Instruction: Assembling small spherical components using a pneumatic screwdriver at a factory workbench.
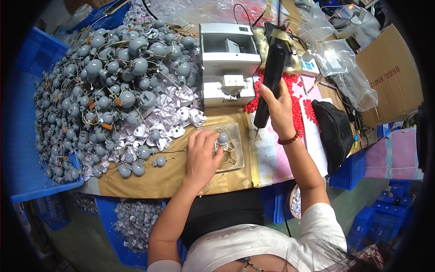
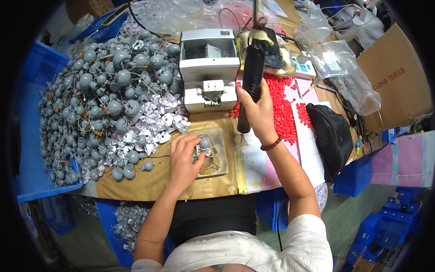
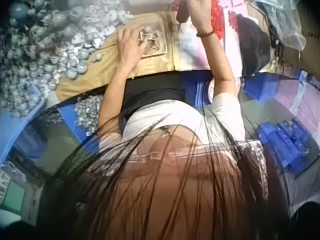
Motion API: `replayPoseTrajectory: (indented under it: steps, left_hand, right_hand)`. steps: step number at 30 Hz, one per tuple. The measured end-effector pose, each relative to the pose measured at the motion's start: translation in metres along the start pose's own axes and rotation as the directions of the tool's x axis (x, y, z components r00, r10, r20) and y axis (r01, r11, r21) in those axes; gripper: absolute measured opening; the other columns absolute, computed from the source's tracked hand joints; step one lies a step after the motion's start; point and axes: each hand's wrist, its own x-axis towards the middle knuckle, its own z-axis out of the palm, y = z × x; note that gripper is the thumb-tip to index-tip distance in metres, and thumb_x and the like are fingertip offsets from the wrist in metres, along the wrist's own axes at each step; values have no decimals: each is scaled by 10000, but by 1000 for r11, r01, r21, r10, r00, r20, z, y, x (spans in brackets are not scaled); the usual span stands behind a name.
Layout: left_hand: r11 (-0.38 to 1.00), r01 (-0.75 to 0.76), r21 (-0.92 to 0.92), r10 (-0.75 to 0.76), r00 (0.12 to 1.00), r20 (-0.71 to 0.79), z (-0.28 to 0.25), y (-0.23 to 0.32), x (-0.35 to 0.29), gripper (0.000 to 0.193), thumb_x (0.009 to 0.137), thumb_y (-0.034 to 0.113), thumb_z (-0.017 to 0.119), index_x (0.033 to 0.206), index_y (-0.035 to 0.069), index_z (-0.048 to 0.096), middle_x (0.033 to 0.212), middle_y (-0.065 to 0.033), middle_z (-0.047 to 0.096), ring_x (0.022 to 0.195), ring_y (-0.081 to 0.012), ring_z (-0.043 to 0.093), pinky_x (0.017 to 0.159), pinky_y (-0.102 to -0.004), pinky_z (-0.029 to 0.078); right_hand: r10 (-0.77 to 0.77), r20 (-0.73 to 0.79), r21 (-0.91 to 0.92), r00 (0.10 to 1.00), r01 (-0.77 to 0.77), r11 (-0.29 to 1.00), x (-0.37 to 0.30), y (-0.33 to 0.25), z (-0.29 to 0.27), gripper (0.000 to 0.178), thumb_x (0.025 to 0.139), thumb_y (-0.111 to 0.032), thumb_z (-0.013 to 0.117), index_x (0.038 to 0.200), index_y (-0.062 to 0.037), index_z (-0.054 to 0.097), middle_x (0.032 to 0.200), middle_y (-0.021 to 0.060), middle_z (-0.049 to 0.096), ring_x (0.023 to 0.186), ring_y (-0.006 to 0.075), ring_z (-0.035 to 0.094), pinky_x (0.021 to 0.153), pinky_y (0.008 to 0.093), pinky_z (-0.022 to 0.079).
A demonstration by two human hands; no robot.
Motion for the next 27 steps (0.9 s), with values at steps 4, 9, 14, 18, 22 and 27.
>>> replayPoseTrajectory:
  steps: [4, 9, 14, 18, 22, 27]
  left_hand:
    - [999, -48, 0, 48, 999, -11, 2, -8, -10, 361, 799, 36, 764, 1138, 28, 638, 1170, -121, 660, 1197, -378, 541, 1016, -464, 452]
    - [998, -70, -7, 70, 997, -26, 6, -7, -10, 344, 802, 24, 768, 1117, 29, 632, 1130, -131, 667, 1163, -389, 572, 1003, -468, 467]
    - [998, -69, -3, 69, 997, -21, 6, -5, -8, 336, 797, 15, 765, 1102, 24, 625, 1087, -151, 653, 1128, -390, 587, 970, -467, 478]
    - [998, -56, -21, 56, 998, -33, 6, -6, -8, 338, 794, 9, 762, 1101, 21, 622, 1081, -159, 648, 1100, -380, 597, 942, -466, 484]
    - [998, -57, -1, 57, 998, -21, 5, -4, -8, 346, 791, 6, 765, 1107, 14, 624, 1084, -157, 655, 1084, -374, 606, 927, -459, 489]
    - [998, -67, -18, 66, 998, -20, 6, 0, -5, 350, 787, 0, 770, 1109, 5, 633, 1092, -161, 667, 1083, -362, 618, 915, -442, 494]
  right_hand:
    - [-509, 132, -536, 851, 493, 685, -35, 8, -1, 440, 894, -30, 689, 1316, 20, 577, 1282, 206, 583, 1211, 322, 533, 981, 388, 462]
    - [-195, 520, -307, 832, 394, 866, -74, 15, 29, 160, 877, -62, 745, 1028, -13, 728, 1009, 132, 682, 951, 292, 639, 840, 370, 517]
    - [-202, 430, -225, 880, 321, 920, -70, 28, 49, 77, 929, -64, 696, 961, 5, 711, 868, 115, 695, 812, 238, 678, 724, 346, 532]
    - [61, 381, -53, 922, -44, 998, -73, 29, 64, 145, 1028, -103, 587, 976, 23, 639, 817, 86, 697, 772, 163, 680, 709, 297, 535]
    - [184, 358, 111, 916, -237, 965, -71, 29, 70, 183, 1081, -152, 511, 1032, 16, 564, 787, 74, 689, 728, 123, 668, 685, 256, 533]
    - [323, 336, 221, 885, -407, 886, -60, 31, 68, 211, 1098, -199, 484, 1073, 4, 537, 759, 78, 675, 681, 123, 654, 639, 256, 523]
